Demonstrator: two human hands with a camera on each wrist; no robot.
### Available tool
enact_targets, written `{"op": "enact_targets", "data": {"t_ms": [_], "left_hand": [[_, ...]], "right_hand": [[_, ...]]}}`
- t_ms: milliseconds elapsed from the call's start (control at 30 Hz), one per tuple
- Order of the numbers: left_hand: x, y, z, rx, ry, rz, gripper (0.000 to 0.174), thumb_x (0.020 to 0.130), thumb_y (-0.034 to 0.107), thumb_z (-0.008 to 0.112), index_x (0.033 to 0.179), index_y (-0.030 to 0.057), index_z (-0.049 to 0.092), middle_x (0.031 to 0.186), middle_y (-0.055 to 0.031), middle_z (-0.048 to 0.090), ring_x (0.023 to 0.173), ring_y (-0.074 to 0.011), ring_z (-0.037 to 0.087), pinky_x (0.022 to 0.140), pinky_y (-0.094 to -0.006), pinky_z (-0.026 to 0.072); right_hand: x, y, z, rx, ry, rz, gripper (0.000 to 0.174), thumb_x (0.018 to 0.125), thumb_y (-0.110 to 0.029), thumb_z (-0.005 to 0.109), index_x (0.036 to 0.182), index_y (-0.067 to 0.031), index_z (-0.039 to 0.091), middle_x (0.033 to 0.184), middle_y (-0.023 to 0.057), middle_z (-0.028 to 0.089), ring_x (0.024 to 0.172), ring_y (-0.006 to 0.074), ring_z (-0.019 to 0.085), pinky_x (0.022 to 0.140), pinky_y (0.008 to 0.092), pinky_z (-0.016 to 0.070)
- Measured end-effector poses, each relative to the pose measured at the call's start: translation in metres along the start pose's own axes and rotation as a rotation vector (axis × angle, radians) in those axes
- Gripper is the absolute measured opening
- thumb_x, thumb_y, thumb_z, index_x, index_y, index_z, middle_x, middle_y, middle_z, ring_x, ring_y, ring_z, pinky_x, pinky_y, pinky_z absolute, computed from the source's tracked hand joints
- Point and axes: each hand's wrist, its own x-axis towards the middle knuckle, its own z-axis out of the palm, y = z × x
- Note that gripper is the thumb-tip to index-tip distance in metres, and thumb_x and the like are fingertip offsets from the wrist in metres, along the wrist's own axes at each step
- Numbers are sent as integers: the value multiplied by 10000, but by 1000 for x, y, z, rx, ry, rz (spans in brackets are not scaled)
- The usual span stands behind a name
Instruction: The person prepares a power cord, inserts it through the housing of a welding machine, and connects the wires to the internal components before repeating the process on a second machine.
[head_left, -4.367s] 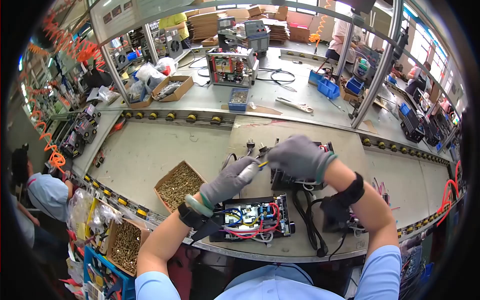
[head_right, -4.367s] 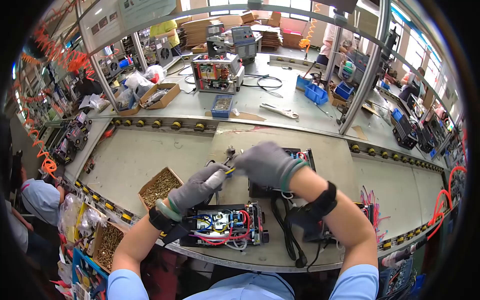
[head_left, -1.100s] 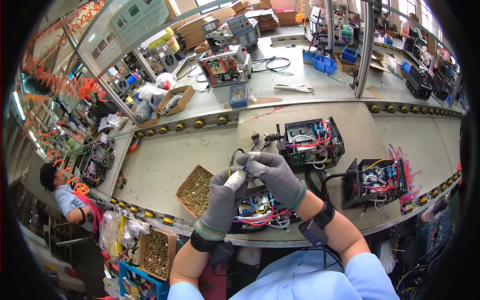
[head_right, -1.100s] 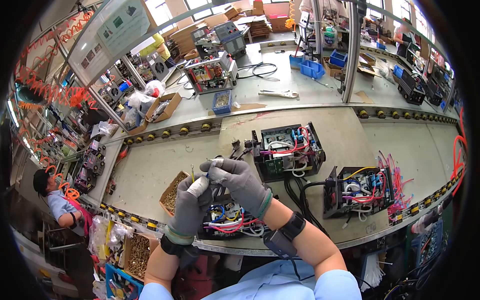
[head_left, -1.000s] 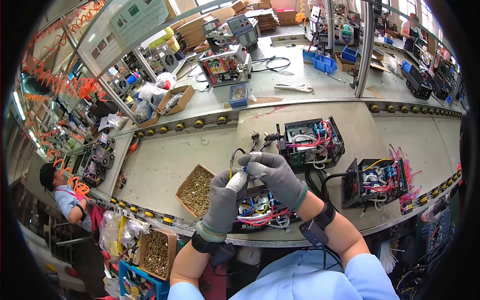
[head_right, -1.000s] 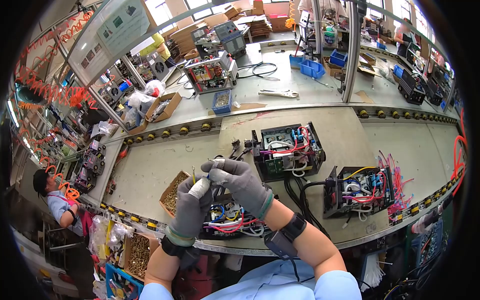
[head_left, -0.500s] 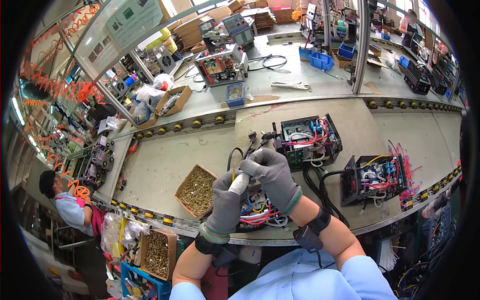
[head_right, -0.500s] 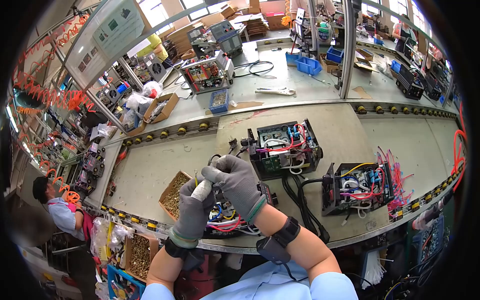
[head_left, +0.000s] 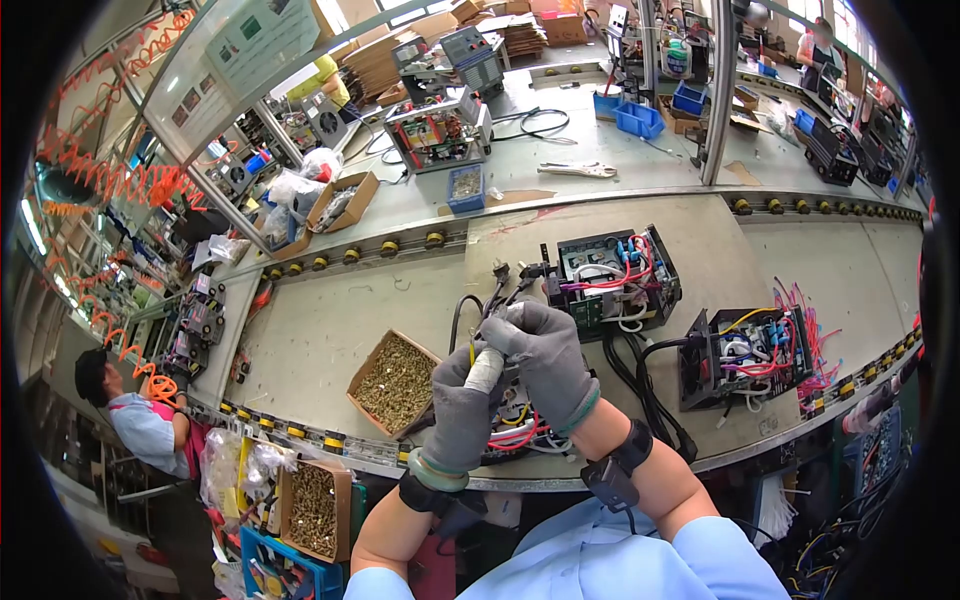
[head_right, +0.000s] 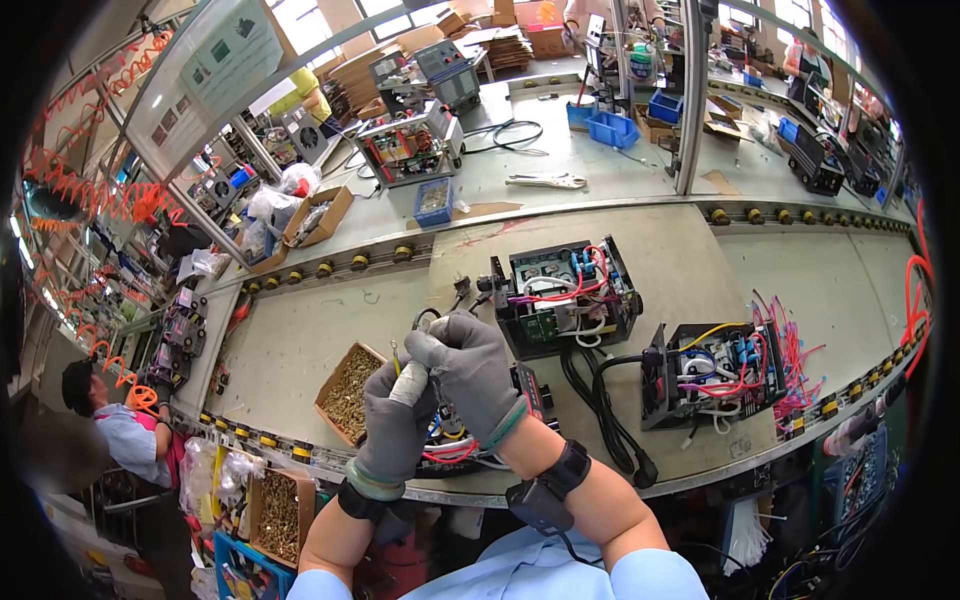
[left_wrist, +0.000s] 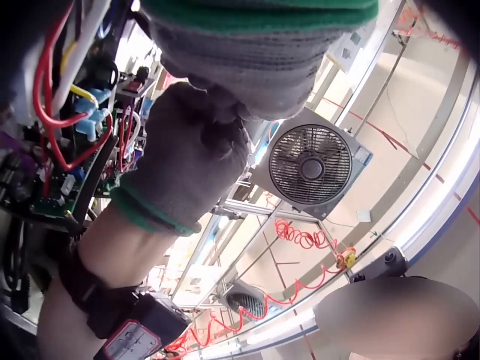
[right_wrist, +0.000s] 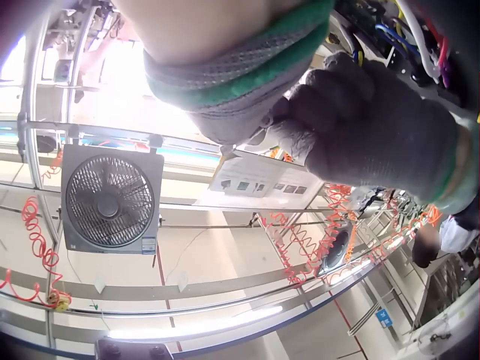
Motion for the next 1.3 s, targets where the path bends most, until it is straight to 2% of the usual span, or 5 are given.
{"op": "enact_targets", "data": {"t_ms": [267, 533, 1000, 1100, 1300], "left_hand": [[2, -12, -6, -16, -51, -33, 159, 1018, 227, 552, 961, 93, 616, 652, 96, 444, 531, -4, 348, 490, -198, 264], [3, -12, -15, -172, -73, -50, 174, 1020, 265, 552, 986, 109, 619, 627, 106, 392, 492, -6, 314, 458, -212, 237], [3, -18, -2, -27, -104, -13, 191, 1049, 255, 508, 938, 113, 570, 614, 100, 373, 496, -9, 308, 457, -205, 226], [2, -19, -1, -10, -20, -24, 206, 1057, 254, 486, 923, 116, 559, 595, 96, 352, 481, -18, 291, 448, -212, 224], [3, -12, 9, -12, 1, -10, 202, 1066, 253, 453, 989, 114, 577, 598, 98, 358, 484, -11, 302, 451, -207, 263]], "right_hand": [[7, 0, 2, -8, 149, -12, 138, 873, -90, 744, 834, -21, 631, 753, 16, 638, 649, 64, 602, 566, 235, 495], [3, -2, -9, -181, -197, -49, 344, 993, -288, 574, 1026, 30, 701, 904, 30, 666, 877, 111, 642, 828, 258, 513], [6, -7, -6, -38, 143, 39, 123, 893, -117, 711, 881, 4, 689, 741, -2, 639, 631, 55, 578, 573, 221, 488], [11, -13, -27, -183, 76, -30, 281, 989, -264, 575, 956, -24, 716, 760, -38, 585, 685, 55, 514, 645, 229, 458], [-15, -9, -36, -349, -195, -90, 320, 982, -135, 541, 1246, 13, 648, 1088, 10, 646, 979, 78, 592, 862, 257, 499]]}}
